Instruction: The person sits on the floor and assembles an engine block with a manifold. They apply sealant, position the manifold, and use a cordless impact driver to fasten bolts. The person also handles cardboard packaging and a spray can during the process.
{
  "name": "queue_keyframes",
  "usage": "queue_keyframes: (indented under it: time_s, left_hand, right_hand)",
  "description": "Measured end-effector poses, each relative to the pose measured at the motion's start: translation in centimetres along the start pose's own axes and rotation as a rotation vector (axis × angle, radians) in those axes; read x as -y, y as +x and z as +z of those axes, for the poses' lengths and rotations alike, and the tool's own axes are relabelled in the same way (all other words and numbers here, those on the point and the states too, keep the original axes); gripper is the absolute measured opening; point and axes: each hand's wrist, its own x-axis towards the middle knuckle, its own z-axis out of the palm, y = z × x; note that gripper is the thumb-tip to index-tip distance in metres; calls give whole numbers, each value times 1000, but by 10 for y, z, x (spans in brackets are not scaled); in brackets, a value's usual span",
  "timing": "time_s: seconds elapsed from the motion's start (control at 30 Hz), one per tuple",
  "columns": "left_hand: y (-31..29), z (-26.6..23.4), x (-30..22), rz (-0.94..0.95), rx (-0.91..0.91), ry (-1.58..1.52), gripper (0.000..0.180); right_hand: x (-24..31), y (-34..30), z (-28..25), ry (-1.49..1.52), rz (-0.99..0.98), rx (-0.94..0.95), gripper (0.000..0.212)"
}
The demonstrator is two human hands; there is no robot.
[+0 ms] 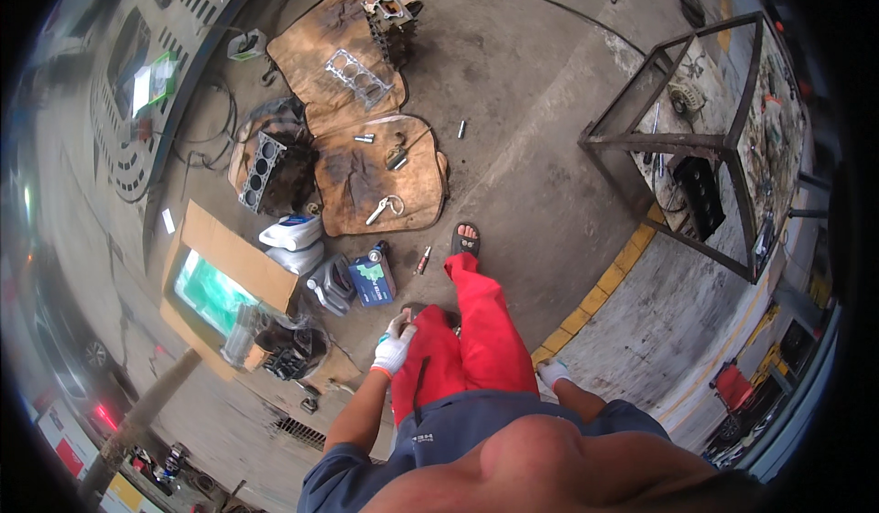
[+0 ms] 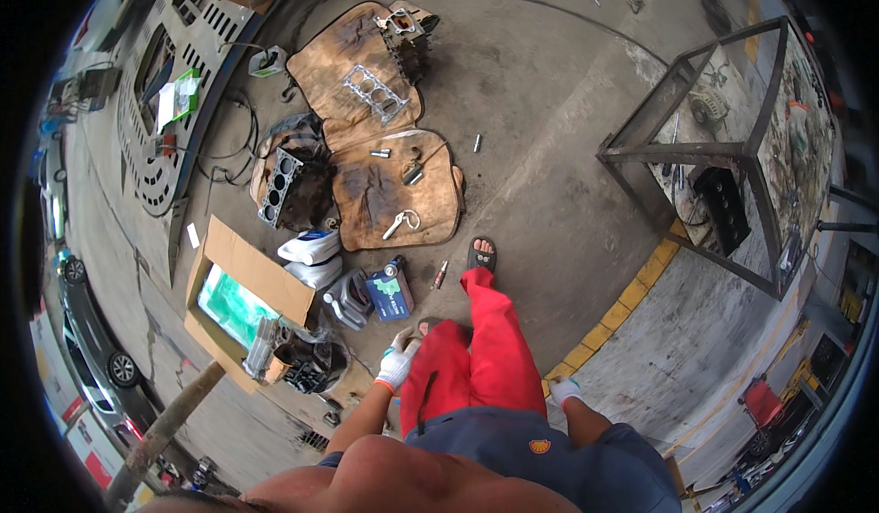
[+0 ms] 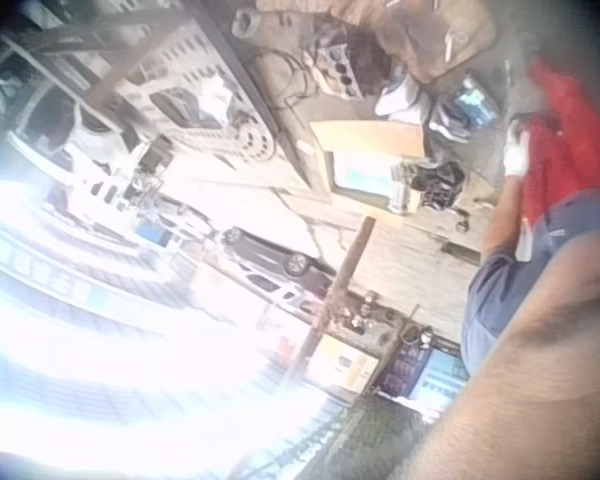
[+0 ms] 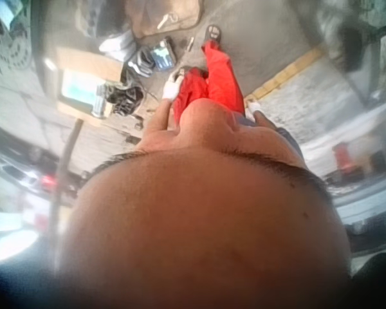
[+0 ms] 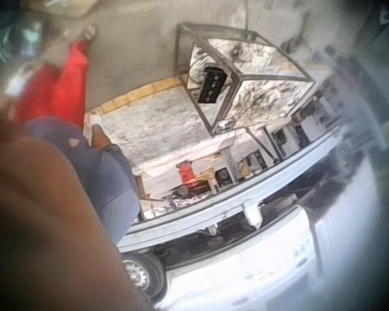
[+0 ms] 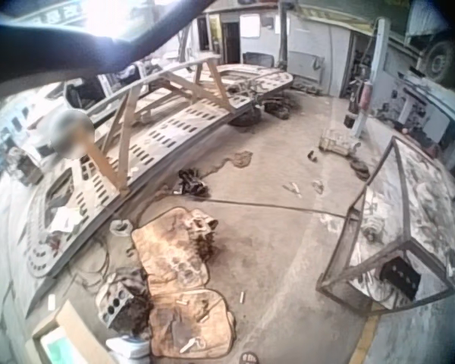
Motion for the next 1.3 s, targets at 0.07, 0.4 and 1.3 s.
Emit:
queue_keyframes:
  time_s: [0.07,0.4,1.3]
  left_hand:
    - [-5,-19,63,-140,-108,7,54]
    - [-66,-1,175,-209,-395,-112,32]
    - [-196,27,-50,-145,-332,-232,56]
  right_hand:
    - [13,-4,-13,-88,-72,-23,43]
    - [64,5,-85,-52,-199,-386,53]
    - [397,-139,69,-368,-857,-107,47]
